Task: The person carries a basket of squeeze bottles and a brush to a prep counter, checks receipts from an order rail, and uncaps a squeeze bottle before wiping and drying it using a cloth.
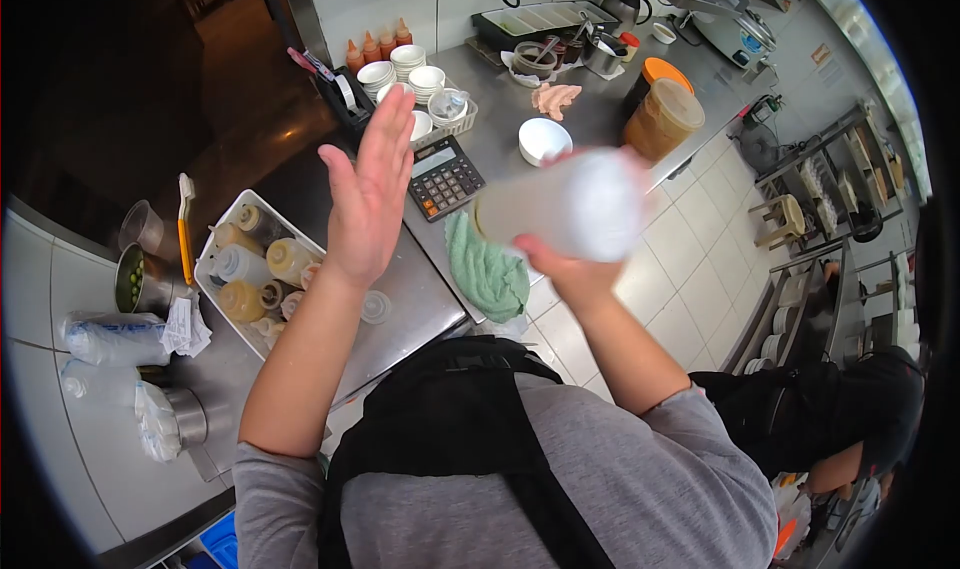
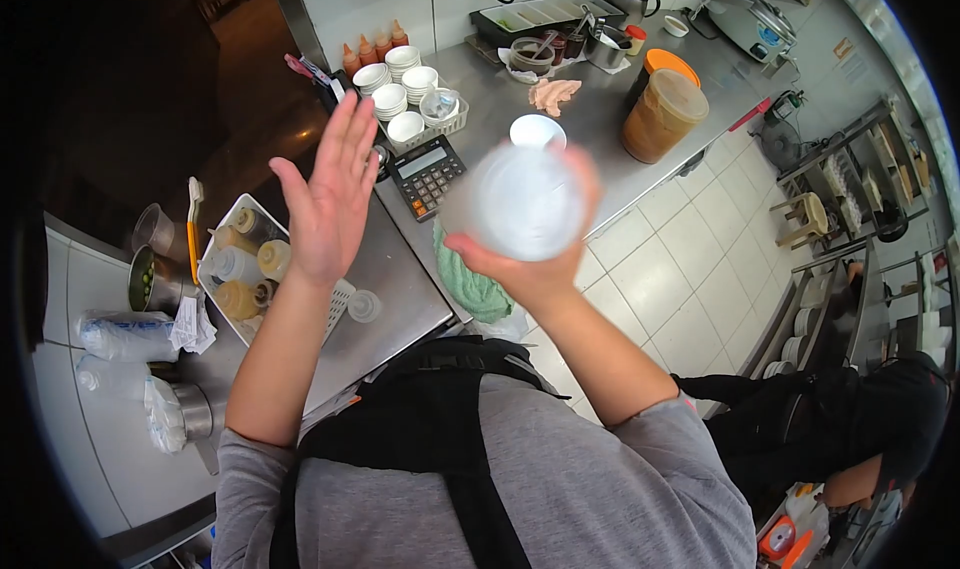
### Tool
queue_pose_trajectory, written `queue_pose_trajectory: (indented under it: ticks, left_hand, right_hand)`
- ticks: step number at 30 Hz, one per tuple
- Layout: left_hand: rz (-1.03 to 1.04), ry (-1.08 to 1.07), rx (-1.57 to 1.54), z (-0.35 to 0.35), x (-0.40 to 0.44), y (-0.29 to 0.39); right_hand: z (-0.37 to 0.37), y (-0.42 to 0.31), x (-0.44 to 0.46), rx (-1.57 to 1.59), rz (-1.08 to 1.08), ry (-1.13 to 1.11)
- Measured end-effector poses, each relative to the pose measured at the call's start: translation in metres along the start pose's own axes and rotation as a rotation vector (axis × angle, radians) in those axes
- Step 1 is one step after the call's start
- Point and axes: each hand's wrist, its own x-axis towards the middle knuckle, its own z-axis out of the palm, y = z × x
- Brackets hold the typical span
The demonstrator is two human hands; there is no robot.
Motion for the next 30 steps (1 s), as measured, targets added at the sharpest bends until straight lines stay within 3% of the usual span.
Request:
queue_pose_trajectory:
  ticks: [2,3,5,6,8,9,10,12,13,15,17,18,20,24,26,28,30]
  left_hand:
    - [-0.164,0.06,-0.015,-0.011,-0.011,-0.015]
    - [-0.183,0.06,0.026,-0.015,-0.014,-0.024]
    - [-0.275,-0.003,0.02,-0.015,-0.022,-0.051]
    - [-0.377,-0.071,0.014,-0.011,-0.03,-0.062]
    - [-0.101,-0.339,0.514,0.014,-0.03,-0.049]
    - [-0.097,-0.343,0.308,0.02,-0.016,-0.033]
    - [-0.097,-0.343,0.309,0.024,-0.005,-0.014]
    - [0.042,-0.209,-0.088,0.029,0.008,0.009]
    - [0.04,-0.207,-0.089,0.024,0.009,0.009]
    - [0.047,-0.102,0.185,0.008,0.01,0.008]
    - [0.012,-0.13,0.281,-0.004,0.003,-0.011]
    - [-0.028,-0.152,0.375,-0.009,-0.004,-0.024]
    - [-0.131,-0.294,0.397,0.001,-0.023,-0.052]
    - [-0.089,-0.266,0.361,0.029,-0.027,-0.057]
    - [0.069,-0.336,0.221,0.024,0.005,-0.018]
    - [0.058,-0.261,0.175,0.022,0.014,0.0]
    - [0.058,-0.194,0.136,0.014,0.016,0.003]
  right_hand:
    - [-0.01,0.045,-0.037,-0.599,0.056,-0.354]
    - [-0.011,0.057,-0.053,-0.599,0.053,-0.355]
    - [-0.009,0.065,-0.074,-0.287,0.457,-0.26]
    - [-0.003,0.07,-0.071,-0.288,0.47,-0.263]
    - [0.02,0.059,-0.026,0.127,0.306,-0.146]
    - [0.02,0.031,-0.006,0.126,0.303,-0.143]
    - [0.017,-0.005,0.017,-0.15,0.145,-0.197]
    - [0.007,-0.022,0.03,-0.426,-0.012,-0.25]
    - [0.001,-0.019,0.029,-0.197,-0.132,-0.229]
    - [-0.009,0.0,0.008,-0.002,-0.134,-0.186]
    - [-0.033,0.077,-0.053,-0.646,0.033,-0.46]
    - [-0.026,0.075,-0.068,-0.473,0.409,-0.467]
    - [-0.016,0.073,-0.078,-0.332,0.353,-0.301]
    - [0.011,0.012,0.005,-0.132,0.37,-0.232]
    - [0.012,-0.024,0.028,-0.013,0.175,-0.148]
    - [0.012,-0.032,0.032,0.143,-0.061,-0.02]
    - [-0.009,0.004,0.0,-0.019,-0.084,-0.13]
